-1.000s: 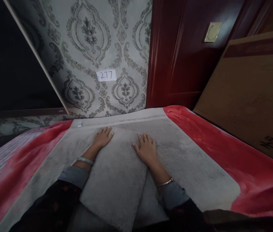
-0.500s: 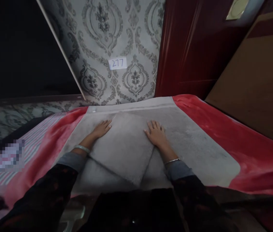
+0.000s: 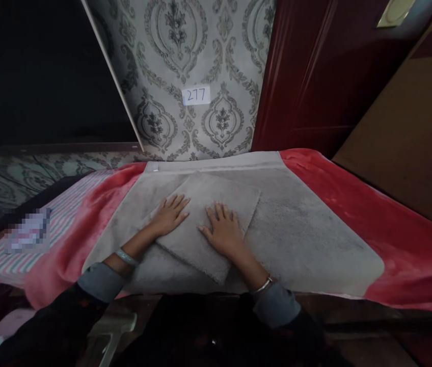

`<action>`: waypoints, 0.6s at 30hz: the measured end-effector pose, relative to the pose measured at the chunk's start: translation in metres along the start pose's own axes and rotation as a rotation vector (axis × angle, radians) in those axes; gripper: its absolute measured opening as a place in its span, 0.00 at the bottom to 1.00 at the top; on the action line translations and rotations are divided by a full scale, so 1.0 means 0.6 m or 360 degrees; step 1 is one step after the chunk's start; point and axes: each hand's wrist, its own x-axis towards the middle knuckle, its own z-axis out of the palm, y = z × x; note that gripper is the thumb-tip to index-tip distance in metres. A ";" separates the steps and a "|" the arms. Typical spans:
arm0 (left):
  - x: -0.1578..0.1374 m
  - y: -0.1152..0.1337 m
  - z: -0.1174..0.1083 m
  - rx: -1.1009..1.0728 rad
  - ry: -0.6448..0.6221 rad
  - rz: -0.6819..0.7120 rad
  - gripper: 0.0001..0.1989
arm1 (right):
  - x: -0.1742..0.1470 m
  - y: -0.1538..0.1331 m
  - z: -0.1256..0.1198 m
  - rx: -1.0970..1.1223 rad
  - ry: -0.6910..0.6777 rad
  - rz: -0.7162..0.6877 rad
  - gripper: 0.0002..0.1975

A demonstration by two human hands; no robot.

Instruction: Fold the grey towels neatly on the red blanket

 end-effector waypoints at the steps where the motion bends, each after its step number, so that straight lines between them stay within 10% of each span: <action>1: -0.007 0.001 0.006 0.0001 0.0003 -0.0034 0.31 | -0.005 -0.005 0.004 -0.0006 -0.0012 -0.0007 0.35; 18: -0.135 -0.062 0.031 0.0023 0.0120 -0.0330 0.31 | -0.139 0.031 0.041 0.0013 0.0129 0.0017 0.29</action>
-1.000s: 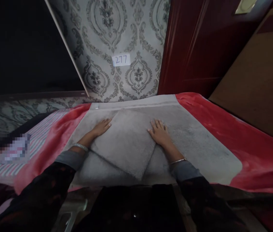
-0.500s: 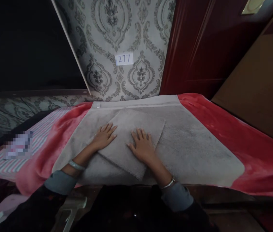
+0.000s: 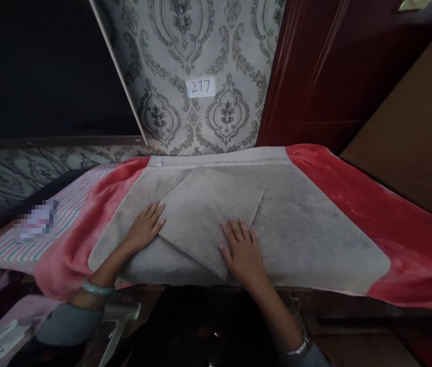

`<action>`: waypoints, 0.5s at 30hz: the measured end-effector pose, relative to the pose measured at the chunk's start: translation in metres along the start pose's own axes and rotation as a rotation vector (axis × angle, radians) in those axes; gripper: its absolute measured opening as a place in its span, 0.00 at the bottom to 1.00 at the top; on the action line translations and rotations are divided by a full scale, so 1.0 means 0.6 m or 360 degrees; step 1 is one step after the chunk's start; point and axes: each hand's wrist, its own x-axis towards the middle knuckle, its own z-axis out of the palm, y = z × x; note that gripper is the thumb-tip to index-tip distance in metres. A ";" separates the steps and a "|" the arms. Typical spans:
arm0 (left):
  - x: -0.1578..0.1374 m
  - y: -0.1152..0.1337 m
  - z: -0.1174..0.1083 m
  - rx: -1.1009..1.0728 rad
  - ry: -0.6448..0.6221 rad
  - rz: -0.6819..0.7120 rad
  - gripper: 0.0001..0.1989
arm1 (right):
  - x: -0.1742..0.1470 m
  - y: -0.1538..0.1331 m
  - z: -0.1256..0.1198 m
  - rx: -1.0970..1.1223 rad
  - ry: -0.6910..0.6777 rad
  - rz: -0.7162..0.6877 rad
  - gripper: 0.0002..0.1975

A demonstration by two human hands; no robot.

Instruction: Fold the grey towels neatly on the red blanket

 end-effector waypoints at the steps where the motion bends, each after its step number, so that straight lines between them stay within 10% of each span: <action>1: -0.005 -0.002 0.001 -0.0007 0.0009 -0.0011 0.31 | -0.011 0.001 0.003 0.0016 0.0032 0.0012 0.28; 15: -0.058 0.009 -0.004 -0.0101 0.0160 -0.0086 0.28 | -0.093 0.013 0.015 0.0099 0.0248 0.0018 0.28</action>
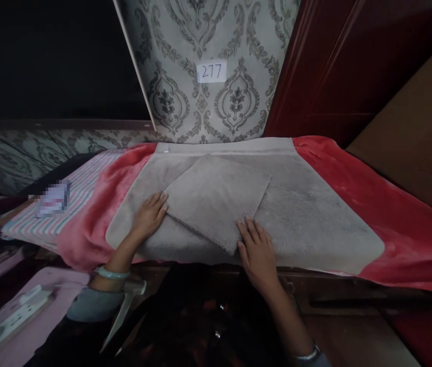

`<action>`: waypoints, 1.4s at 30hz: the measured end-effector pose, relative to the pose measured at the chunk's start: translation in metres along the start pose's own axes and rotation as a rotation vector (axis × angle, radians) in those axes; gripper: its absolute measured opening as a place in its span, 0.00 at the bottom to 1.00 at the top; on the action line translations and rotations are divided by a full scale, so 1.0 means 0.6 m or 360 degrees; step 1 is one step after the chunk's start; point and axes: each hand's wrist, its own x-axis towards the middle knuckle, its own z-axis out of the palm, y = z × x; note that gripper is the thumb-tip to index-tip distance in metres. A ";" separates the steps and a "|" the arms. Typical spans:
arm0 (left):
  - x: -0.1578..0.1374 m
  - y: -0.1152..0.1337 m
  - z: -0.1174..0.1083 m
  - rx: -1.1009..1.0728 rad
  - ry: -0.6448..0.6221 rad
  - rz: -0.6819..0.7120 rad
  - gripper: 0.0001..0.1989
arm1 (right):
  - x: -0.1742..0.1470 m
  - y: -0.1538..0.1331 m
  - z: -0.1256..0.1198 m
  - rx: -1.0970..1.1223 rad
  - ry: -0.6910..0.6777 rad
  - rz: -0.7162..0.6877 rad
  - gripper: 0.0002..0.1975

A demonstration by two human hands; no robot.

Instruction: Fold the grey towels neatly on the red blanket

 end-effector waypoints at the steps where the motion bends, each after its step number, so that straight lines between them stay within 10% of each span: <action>1: -0.001 -0.001 0.000 -0.0013 0.0011 0.0007 0.28 | -0.003 0.001 0.001 -0.0007 0.0016 -0.0011 0.28; 20: -0.009 -0.011 0.006 -0.0212 0.0187 0.0260 0.22 | 0.017 -0.024 0.013 0.0057 0.0384 -0.0375 0.53; 42: -0.014 -0.019 0.013 -0.0335 0.0382 0.0363 0.20 | 0.069 -0.024 0.002 0.0457 0.0461 -0.0769 0.26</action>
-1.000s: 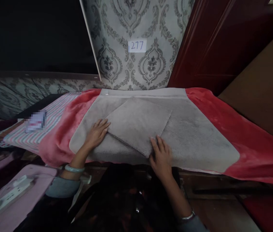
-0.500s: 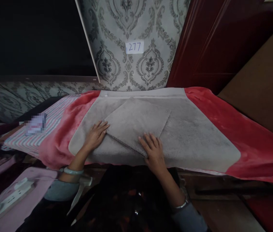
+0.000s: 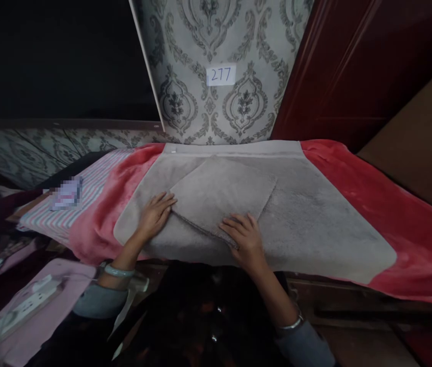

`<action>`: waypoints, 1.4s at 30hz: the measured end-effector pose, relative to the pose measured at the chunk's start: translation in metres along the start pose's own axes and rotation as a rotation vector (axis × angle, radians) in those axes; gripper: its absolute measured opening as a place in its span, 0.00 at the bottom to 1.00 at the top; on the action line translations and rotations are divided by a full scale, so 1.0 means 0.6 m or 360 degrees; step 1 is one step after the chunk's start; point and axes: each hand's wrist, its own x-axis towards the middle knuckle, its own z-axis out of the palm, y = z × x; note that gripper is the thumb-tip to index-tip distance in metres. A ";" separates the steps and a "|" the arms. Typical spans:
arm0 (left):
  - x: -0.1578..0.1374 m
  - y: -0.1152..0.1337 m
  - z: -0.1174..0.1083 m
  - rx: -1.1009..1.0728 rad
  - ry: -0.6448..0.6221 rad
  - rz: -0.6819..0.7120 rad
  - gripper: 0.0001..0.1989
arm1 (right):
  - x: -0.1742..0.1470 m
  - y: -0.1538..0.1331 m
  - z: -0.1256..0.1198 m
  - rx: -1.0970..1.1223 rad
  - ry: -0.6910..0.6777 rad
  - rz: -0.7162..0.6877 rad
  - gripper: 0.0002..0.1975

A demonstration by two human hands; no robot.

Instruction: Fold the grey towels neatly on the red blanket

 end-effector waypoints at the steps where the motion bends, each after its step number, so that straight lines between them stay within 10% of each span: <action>1: -0.001 0.002 -0.001 -0.0015 0.0020 0.0012 0.20 | 0.001 -0.001 -0.001 0.0011 -0.0003 0.0006 0.26; 15: -0.006 0.133 0.032 0.0032 0.0014 0.0412 0.28 | 0.038 -0.006 -0.021 0.0132 -0.0009 0.0154 0.19; 42: 0.016 0.110 0.037 0.0201 0.0383 0.0656 0.22 | 0.034 -0.015 -0.001 0.0210 0.0104 0.0117 0.25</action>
